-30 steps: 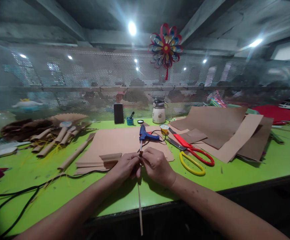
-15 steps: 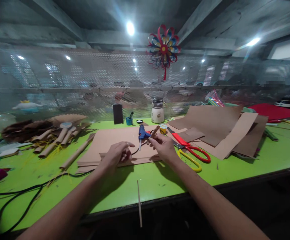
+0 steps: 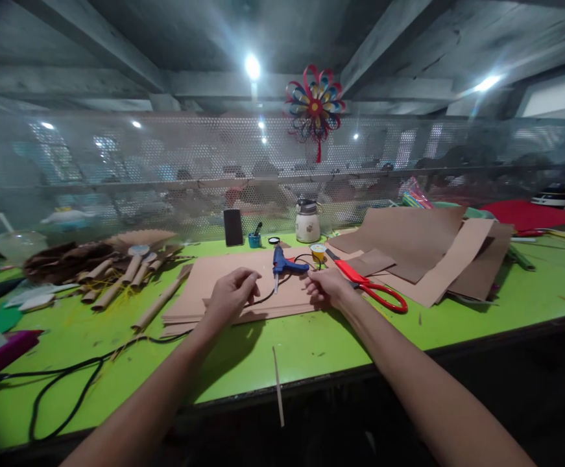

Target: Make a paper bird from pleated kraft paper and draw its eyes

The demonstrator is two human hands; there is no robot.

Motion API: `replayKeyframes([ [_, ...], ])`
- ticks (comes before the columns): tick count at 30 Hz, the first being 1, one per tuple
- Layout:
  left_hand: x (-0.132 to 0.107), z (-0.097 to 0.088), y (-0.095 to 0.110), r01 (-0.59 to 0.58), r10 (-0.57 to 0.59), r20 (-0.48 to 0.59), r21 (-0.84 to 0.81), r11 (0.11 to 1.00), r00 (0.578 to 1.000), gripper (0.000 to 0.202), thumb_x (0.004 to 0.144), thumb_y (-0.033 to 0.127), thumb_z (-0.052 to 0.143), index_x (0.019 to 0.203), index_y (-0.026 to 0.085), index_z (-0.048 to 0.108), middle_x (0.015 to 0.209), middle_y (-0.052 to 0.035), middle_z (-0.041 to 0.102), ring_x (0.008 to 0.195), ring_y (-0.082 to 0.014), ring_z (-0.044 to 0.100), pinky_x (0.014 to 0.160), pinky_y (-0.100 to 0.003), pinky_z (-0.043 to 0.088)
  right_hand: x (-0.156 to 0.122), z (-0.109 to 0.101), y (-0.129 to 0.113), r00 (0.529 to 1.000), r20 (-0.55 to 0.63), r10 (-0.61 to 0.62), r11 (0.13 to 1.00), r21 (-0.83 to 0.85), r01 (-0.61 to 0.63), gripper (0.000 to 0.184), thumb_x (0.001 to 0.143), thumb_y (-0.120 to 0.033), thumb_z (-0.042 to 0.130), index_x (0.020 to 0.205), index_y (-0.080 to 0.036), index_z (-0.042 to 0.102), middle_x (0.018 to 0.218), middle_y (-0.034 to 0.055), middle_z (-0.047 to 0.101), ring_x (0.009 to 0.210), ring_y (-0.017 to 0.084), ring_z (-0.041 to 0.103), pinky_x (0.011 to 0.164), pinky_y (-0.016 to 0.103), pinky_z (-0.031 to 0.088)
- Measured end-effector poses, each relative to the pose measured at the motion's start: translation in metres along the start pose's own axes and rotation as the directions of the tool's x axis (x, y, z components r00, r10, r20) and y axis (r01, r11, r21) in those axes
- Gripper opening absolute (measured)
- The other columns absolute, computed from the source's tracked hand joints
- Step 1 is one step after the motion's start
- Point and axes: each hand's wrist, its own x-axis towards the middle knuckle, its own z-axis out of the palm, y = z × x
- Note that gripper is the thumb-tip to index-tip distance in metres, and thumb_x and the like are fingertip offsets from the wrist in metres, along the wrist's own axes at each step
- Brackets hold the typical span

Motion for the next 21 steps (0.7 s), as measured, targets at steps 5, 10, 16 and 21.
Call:
replayKeyframes([
  [5, 0.004, -0.01, 0.001, -0.036, 0.049, -0.11, 0.118, 0.992, 0.993, 0.023, 0.082, 0.037, 0.051, 0.081, 0.018, 0.062, 0.059, 0.0005, 0.062, 0.049, -0.0121, 0.055, 0.051, -0.022, 0.042, 0.003, -0.004, 0.003, 0.947, -0.279, -0.16, 0.97, -0.22, 0.1, 0.044, 0.083, -0.046, 0.057, 0.048, -0.019, 0.05, 0.033, -0.0049, 0.039, 0.031, 0.008, 0.032, 0.034, 0.022, 0.024],
  [10, 0.016, -0.036, -0.009, 0.036, 0.056, -0.265, 0.328, 0.944, 0.963, 0.027, 0.083, 0.037, 0.046, 0.083, 0.018, 0.064, 0.071, -0.0043, 0.069, 0.064, -0.0166, 0.062, 0.063, -0.025, 0.044, -0.013, 0.009, -0.009, 0.877, -0.252, -0.409, 0.869, -0.4, 0.291, 0.039, 0.082, -0.042, 0.057, 0.051, -0.018, 0.057, 0.044, -0.0013, 0.052, 0.045, 0.012, 0.043, 0.047, 0.024, 0.031],
  [16, 0.028, -0.067, -0.028, 0.185, -0.046, -0.245, 0.579, 0.794, 0.968, 0.023, 0.077, 0.034, 0.052, 0.074, 0.019, 0.069, 0.08, -0.0111, 0.073, 0.077, -0.0254, 0.064, 0.068, -0.031, 0.042, -0.021, 0.02, -0.007, 0.874, -0.097, -0.477, 0.795, -0.472, 0.381, 0.039, 0.085, -0.04, 0.055, 0.058, -0.017, 0.069, 0.049, 0.0015, 0.059, 0.045, 0.013, 0.047, 0.05, 0.025, 0.034],
  [21, 0.026, -0.077, -0.044, 0.206, -0.173, -0.114, 0.641, 0.74, 0.978, 0.02, 0.069, 0.03, 0.061, 0.081, 0.02, 0.074, 0.084, -0.0108, 0.075, 0.075, -0.0247, 0.065, 0.066, -0.029, 0.043, -0.016, 0.018, -0.001, 0.866, -0.082, -0.493, 0.778, -0.488, 0.396, 0.039, 0.087, -0.039, 0.053, 0.06, -0.017, 0.07, 0.049, 0.0014, 0.058, 0.047, 0.013, 0.048, 0.051, 0.025, 0.035],
])
